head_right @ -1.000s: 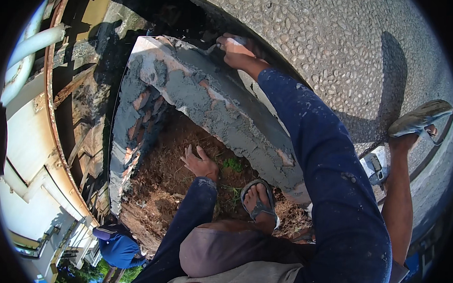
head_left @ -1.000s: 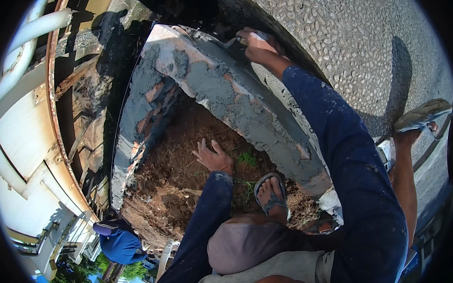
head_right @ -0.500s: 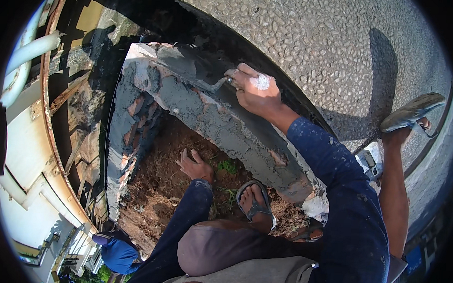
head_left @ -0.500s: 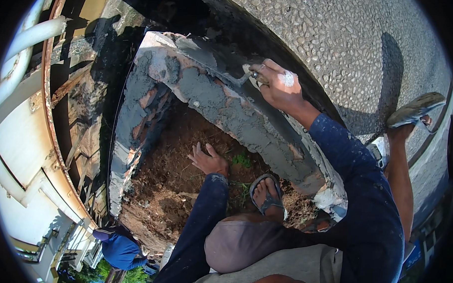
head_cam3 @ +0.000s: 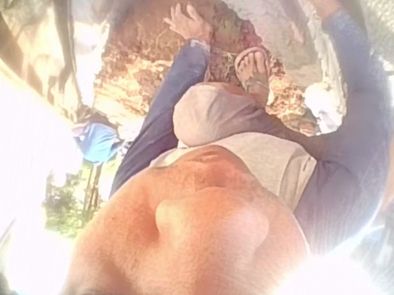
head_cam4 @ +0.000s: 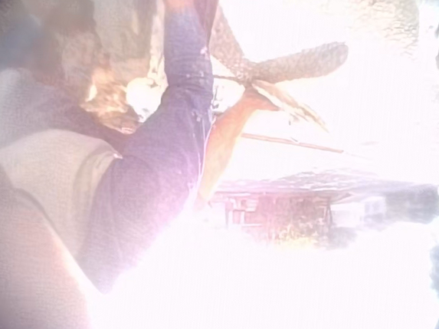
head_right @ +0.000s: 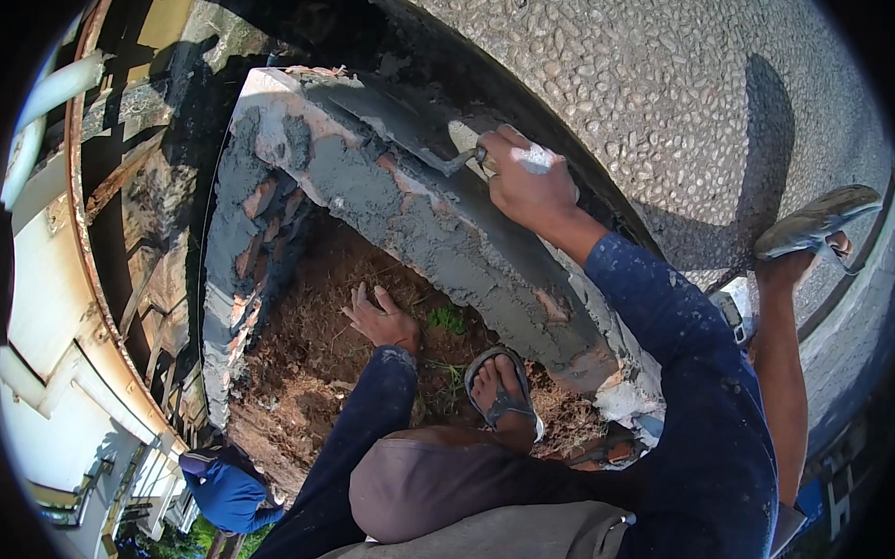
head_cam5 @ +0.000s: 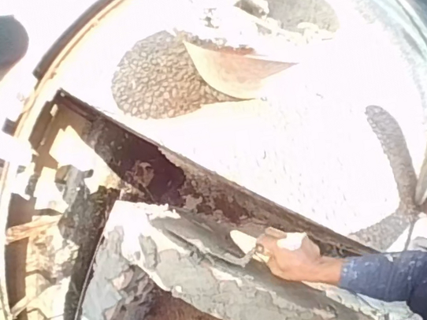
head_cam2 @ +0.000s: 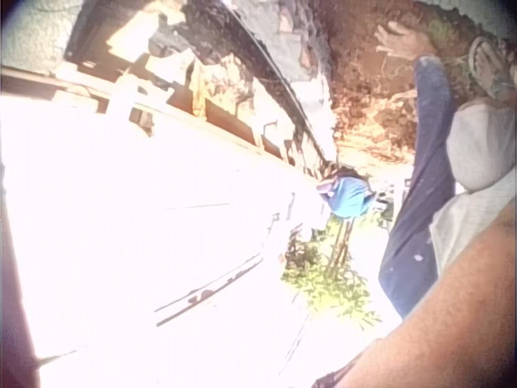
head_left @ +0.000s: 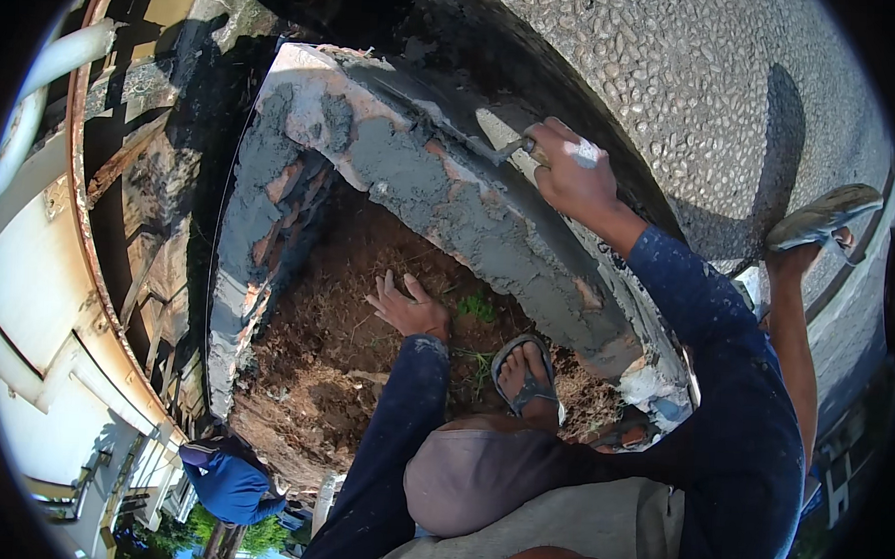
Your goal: Applying mortar to a brick structure using a trowel.
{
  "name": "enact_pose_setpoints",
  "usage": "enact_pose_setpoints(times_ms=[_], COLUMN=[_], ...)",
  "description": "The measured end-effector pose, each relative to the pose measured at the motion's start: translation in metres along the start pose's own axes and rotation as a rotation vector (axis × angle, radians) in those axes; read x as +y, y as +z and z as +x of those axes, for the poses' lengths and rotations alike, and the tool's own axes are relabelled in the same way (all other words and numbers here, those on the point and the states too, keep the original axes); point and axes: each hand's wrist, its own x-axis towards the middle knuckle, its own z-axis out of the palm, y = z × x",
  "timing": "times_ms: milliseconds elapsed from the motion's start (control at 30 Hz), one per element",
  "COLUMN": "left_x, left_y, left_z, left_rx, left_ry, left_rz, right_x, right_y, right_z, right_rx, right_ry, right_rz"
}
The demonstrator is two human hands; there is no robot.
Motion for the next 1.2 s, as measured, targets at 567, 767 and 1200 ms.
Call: enact_pose_setpoints(times_ms=[567, 767, 1200], left_x=[0.008, 0.004, 0.003], left_y=[0.004, 0.0, 0.009], left_z=[-0.004, -0.003, -0.005], left_rx=[-0.032, -0.032, 0.0], left_ry=[0.018, 0.013, 0.018], left_rz=[-0.016, 0.003, -0.005], right_x=[0.061, 0.009, 0.003], right_y=[0.078, 0.016, -0.036], right_z=[0.108, 0.063, -0.052], right_rx=[-0.163, -0.271, 0.003], right_ry=[0.015, 0.061, -0.413], right_rz=[-0.037, 0.058, -0.297])
